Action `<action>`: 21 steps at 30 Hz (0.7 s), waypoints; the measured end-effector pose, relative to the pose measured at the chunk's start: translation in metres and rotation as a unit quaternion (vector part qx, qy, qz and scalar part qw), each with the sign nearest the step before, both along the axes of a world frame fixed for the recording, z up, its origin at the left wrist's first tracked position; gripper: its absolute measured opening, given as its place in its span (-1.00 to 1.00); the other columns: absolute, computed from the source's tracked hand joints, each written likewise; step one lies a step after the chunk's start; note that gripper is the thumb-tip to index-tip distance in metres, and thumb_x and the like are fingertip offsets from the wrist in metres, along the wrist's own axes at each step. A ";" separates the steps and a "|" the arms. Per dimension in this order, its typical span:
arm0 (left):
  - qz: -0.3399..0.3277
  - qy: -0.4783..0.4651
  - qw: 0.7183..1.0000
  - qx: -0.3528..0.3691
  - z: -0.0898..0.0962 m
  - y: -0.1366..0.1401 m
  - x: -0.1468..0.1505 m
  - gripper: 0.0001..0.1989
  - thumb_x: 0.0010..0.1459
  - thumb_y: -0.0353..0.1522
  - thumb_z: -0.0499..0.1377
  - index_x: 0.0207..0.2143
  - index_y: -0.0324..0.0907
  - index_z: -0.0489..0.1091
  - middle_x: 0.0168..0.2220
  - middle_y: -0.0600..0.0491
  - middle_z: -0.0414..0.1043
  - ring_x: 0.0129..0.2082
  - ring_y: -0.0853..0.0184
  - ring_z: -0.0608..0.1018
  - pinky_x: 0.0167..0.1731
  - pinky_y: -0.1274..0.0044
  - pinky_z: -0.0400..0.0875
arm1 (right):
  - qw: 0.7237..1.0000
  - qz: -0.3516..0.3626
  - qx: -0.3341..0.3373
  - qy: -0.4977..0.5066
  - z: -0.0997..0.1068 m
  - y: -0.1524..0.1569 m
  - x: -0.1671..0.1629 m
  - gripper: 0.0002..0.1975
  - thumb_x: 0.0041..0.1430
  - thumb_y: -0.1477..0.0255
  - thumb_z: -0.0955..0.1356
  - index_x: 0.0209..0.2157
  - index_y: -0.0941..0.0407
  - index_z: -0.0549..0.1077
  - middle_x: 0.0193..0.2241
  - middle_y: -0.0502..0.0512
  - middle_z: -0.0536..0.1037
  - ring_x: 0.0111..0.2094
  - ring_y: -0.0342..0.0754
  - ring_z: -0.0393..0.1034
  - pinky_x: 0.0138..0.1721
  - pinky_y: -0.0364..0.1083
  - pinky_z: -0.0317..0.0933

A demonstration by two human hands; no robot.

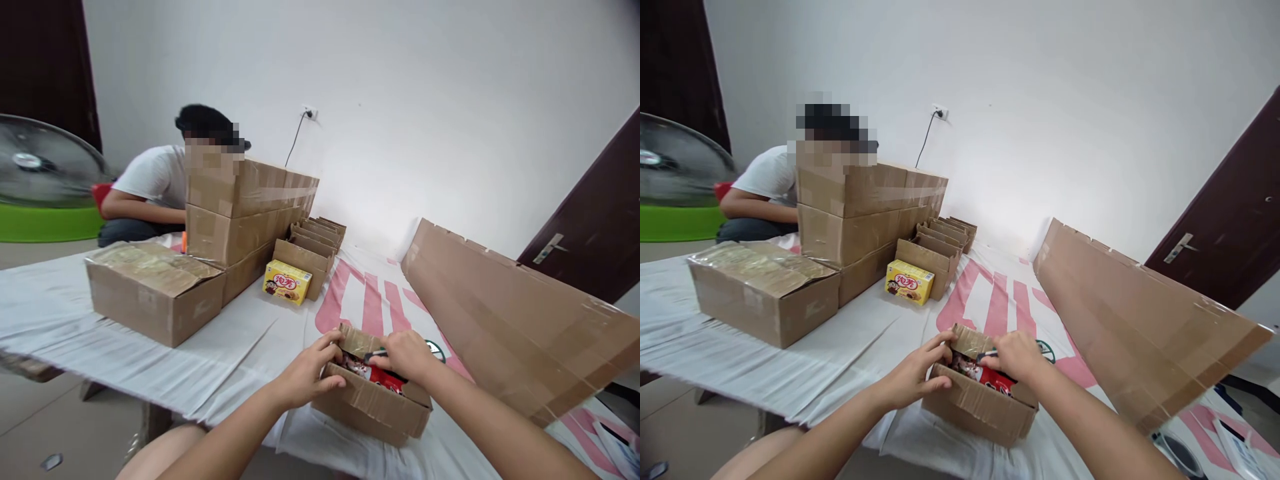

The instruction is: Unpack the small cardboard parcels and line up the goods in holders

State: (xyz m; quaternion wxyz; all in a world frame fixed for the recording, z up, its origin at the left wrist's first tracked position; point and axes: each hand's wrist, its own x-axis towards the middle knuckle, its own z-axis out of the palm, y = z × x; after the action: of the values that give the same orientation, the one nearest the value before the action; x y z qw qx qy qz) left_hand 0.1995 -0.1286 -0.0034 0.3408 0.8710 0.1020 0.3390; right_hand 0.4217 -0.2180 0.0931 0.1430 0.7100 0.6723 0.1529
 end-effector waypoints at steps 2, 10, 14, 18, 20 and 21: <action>0.002 0.001 1.000 0.001 -0.001 0.000 0.000 -0.71 0.16 -0.11 0.19 -0.20 -0.11 0.38 0.17 -0.10 0.24 0.16 0.13 0.37 0.07 0.43 0.31 | 1.000 -0.009 -0.001 0.011 0.002 -0.004 0.005 -0.47 0.13 -0.11 0.23 -0.32 0.05 0.53 -0.36 0.16 0.64 -0.29 0.09 0.54 -0.35 -0.10 0.18; -0.001 0.015 1.000 -0.016 -0.004 0.001 -0.001 -0.72 0.18 -0.11 0.18 -0.19 -0.10 0.36 0.25 -0.12 0.15 0.23 0.09 0.30 0.11 0.39 0.29 | 0.980 -0.178 0.070 0.054 0.015 -0.040 0.088 -0.39 0.30 -0.01 0.02 -0.33 0.10 0.48 -0.39 0.24 0.61 -0.35 0.12 0.52 -0.45 -0.09 0.12; 0.003 0.007 1.000 -0.024 -0.009 0.000 0.003 -0.71 0.19 -0.11 0.16 -0.18 -0.11 0.35 0.32 -0.14 -0.01 0.29 0.07 0.19 0.16 0.33 0.24 | 0.965 -0.233 0.049 0.107 -0.043 -0.080 0.119 -0.48 0.35 0.19 0.04 -0.45 0.08 0.46 -0.43 0.20 0.62 -0.39 0.10 0.53 -0.48 -0.09 0.15; 0.020 0.007 0.999 -0.041 -0.016 0.000 0.008 -0.57 0.17 -0.08 0.17 0.01 -0.09 0.28 0.38 -0.15 -0.23 0.36 0.02 0.01 0.24 0.22 0.11 | 0.962 -0.210 0.019 0.171 -0.105 -0.119 0.130 -0.67 0.30 0.34 0.14 -0.41 0.04 0.45 -0.41 0.09 0.63 -0.35 0.06 0.54 -0.42 -0.08 0.25; 0.018 0.007 0.999 -0.049 -0.018 0.000 0.009 -0.48 0.16 -0.06 0.16 0.09 -0.08 0.22 0.39 -0.17 -0.25 0.36 0.01 -0.01 0.25 0.20 0.10 | 0.963 -0.188 0.021 0.192 -0.119 -0.130 0.134 -0.79 0.23 0.37 0.20 -0.35 0.03 0.45 -0.33 0.09 0.62 -0.29 0.06 0.53 -0.33 -0.07 0.29; 0.016 0.005 0.999 -0.051 -0.019 0.000 0.009 -0.46 0.16 -0.05 0.17 0.10 -0.08 0.20 0.39 -0.17 -0.24 0.36 0.00 0.00 0.25 0.20 0.10 | 0.964 -0.180 0.024 0.195 -0.120 -0.132 0.135 -0.83 0.20 0.37 0.23 -0.31 0.03 0.45 -0.28 0.12 0.61 -0.24 0.07 0.52 -0.28 -0.05 0.31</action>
State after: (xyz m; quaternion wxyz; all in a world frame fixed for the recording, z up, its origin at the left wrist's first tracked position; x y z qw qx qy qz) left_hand 0.2084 -0.1285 -0.0220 0.3785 0.8524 0.1347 0.3346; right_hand 0.5570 -0.3495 -0.0270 0.0167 0.8386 0.5445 -0.0010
